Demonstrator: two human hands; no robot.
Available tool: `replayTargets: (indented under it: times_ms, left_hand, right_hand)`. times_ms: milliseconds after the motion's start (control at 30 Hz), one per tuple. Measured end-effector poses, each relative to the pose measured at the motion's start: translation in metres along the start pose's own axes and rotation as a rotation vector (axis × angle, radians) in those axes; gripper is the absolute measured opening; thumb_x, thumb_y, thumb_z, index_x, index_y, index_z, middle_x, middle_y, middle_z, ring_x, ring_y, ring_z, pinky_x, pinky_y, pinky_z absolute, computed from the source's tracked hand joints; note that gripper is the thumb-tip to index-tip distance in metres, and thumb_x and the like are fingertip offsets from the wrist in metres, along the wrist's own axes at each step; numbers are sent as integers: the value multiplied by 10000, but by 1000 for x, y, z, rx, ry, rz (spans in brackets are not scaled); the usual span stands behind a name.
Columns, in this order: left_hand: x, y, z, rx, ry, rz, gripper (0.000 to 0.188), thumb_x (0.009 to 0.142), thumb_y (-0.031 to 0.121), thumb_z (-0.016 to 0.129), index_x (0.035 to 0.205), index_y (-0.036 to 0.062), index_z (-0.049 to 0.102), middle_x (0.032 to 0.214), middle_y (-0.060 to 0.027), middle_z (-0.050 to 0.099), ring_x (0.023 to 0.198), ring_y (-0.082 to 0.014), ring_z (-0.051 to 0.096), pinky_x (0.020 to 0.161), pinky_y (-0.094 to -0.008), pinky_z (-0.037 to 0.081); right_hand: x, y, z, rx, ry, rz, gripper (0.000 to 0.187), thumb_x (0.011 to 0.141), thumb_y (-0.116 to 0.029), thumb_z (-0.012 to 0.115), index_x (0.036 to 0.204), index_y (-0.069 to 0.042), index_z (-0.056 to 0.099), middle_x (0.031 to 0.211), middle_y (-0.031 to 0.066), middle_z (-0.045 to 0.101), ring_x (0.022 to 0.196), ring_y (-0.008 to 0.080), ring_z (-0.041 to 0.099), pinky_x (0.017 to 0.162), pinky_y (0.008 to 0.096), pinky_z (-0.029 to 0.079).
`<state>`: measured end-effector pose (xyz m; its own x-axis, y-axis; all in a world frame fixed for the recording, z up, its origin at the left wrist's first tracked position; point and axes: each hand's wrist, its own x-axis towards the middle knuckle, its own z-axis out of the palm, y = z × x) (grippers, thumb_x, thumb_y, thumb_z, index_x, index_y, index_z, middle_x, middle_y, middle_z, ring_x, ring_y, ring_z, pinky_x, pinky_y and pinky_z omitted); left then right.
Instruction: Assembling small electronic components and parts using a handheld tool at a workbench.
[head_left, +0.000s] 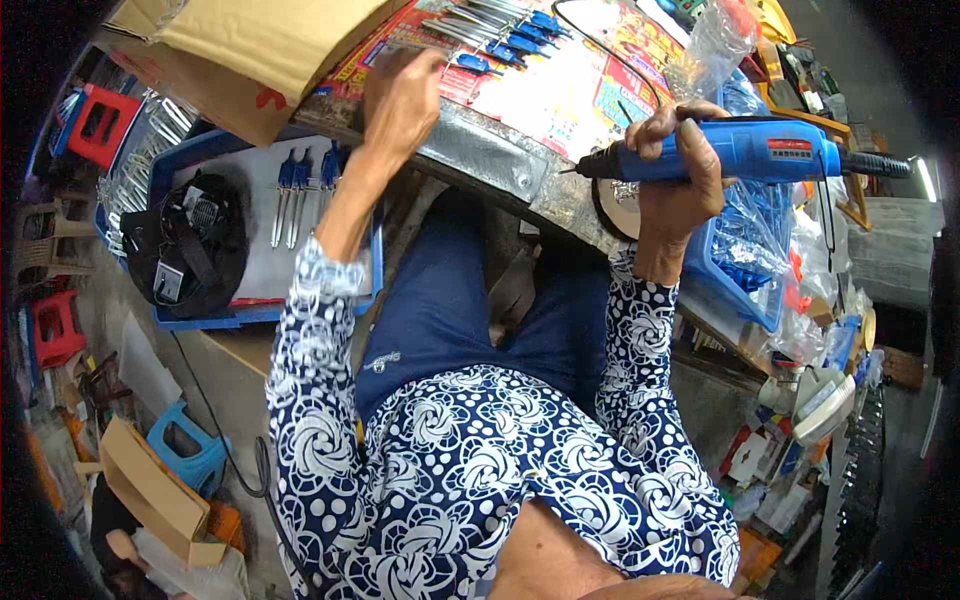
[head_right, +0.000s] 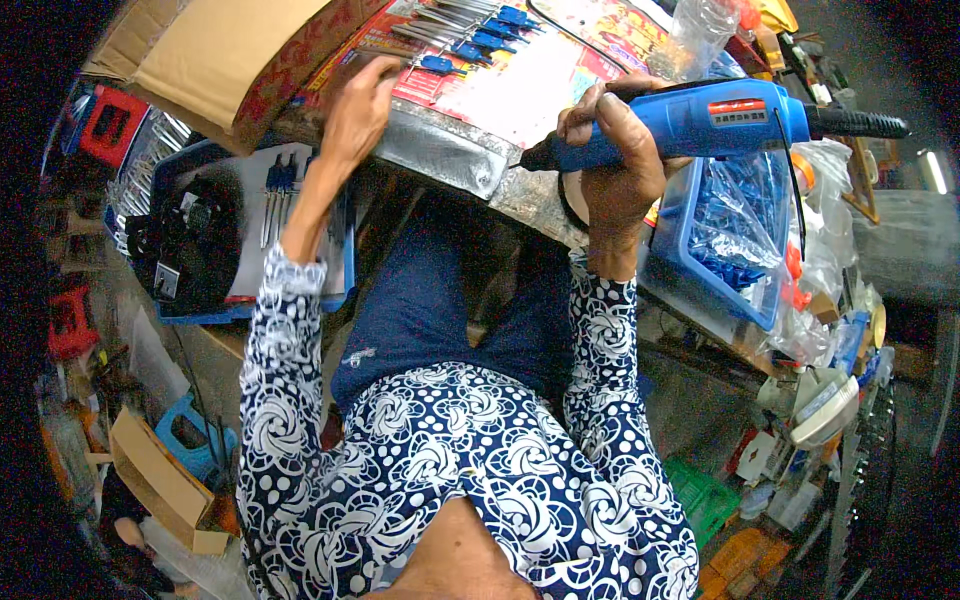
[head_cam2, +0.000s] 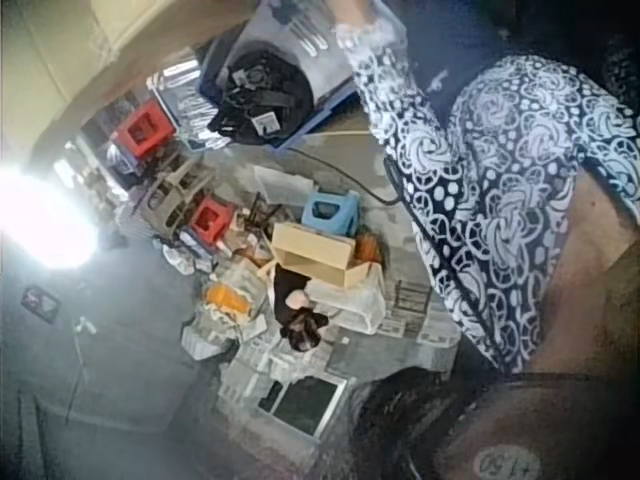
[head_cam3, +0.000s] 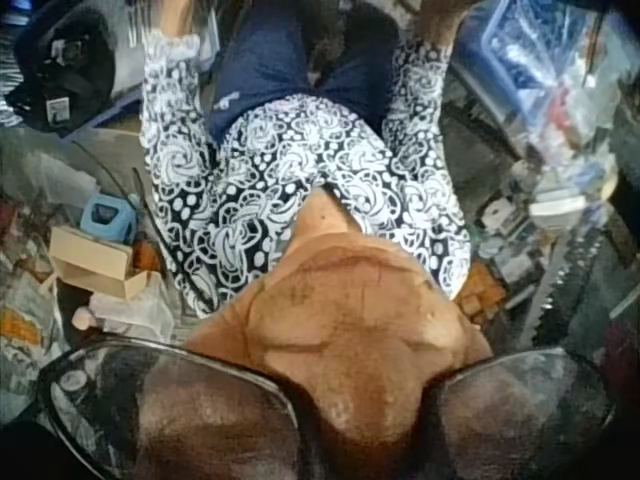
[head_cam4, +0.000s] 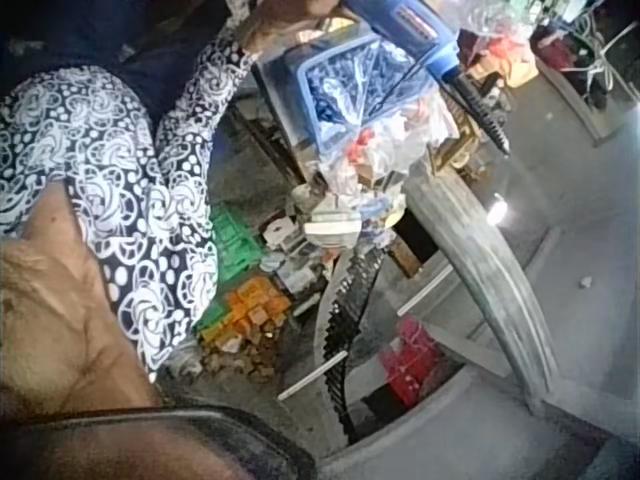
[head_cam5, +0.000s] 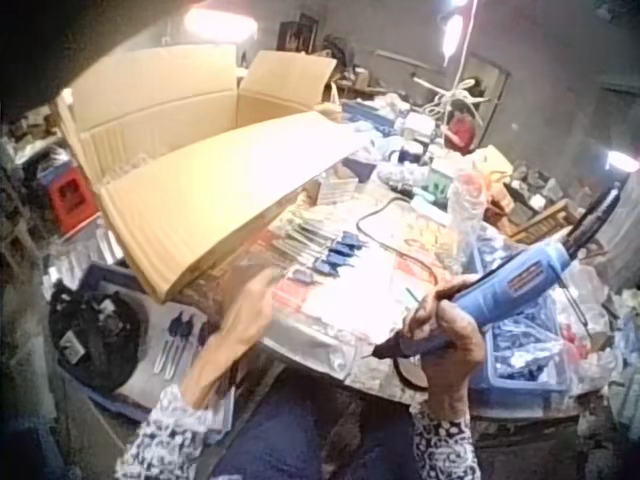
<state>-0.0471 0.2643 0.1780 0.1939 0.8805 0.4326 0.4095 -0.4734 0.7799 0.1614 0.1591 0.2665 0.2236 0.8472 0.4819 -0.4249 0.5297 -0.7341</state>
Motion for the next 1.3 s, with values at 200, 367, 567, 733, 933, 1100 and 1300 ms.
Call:
replayTargets:
  times_ms: [200,367,567,733,933,1100,1300]
  left_hand:
    - [58,-76,42,387,-205,183,298,753,42,460,1011,152,561,1021,-153,523,1054,-356,412,872,-520,315]
    - [59,-78,49,491,-73,347,248,740,45,532,984,88,520,962,-195,509,938,-369,450,801,-484,351]
    - [59,-74,44,523,-153,326,153,723,39,578,843,33,483,838,-228,513,813,-375,503,667,-475,368]
    - [45,-68,39,155,-182,286,366,760,63,596,1073,-24,426,608,-118,531,510,-235,518,447,-308,418]
    - [32,-30,35,199,185,645,472,724,87,623,1101,-52,376,563,-149,503,520,-277,526,467,-346,425]
    - [-8,50,11,43,167,85,502,679,65,634,1104,-34,386,545,-119,518,531,-275,556,464,-329,433]
    - [-76,33,23,-696,-247,-441,211,780,130,609,899,-29,536,632,-49,566,443,-55,492,346,-153,358]
  right_hand:
    - [0,7,-3,-53,-43,32,222,760,-88,498,975,-37,472,728,118,500,591,171,470,613,345,379]
    - [-2,13,0,35,15,87,251,731,-33,527,973,-30,461,667,116,508,533,169,497,582,312,438]
    - [-8,14,0,-6,37,108,221,758,-81,494,973,-38,468,722,126,512,569,176,471,602,351,382]
    - [-11,16,-1,-7,79,117,236,755,-82,495,985,-68,445,702,105,512,575,178,474,616,352,379]
    - [-18,31,-16,-134,25,45,255,756,-77,507,999,-83,431,713,97,521,609,179,487,659,361,384]
    - [-25,44,-36,-690,-43,-170,260,769,-66,510,1023,-73,456,744,108,537,638,190,501,685,361,400]
    - [-25,53,-47,-82,-88,29,184,807,-129,494,946,-22,547,764,128,541,663,187,508,686,371,411]
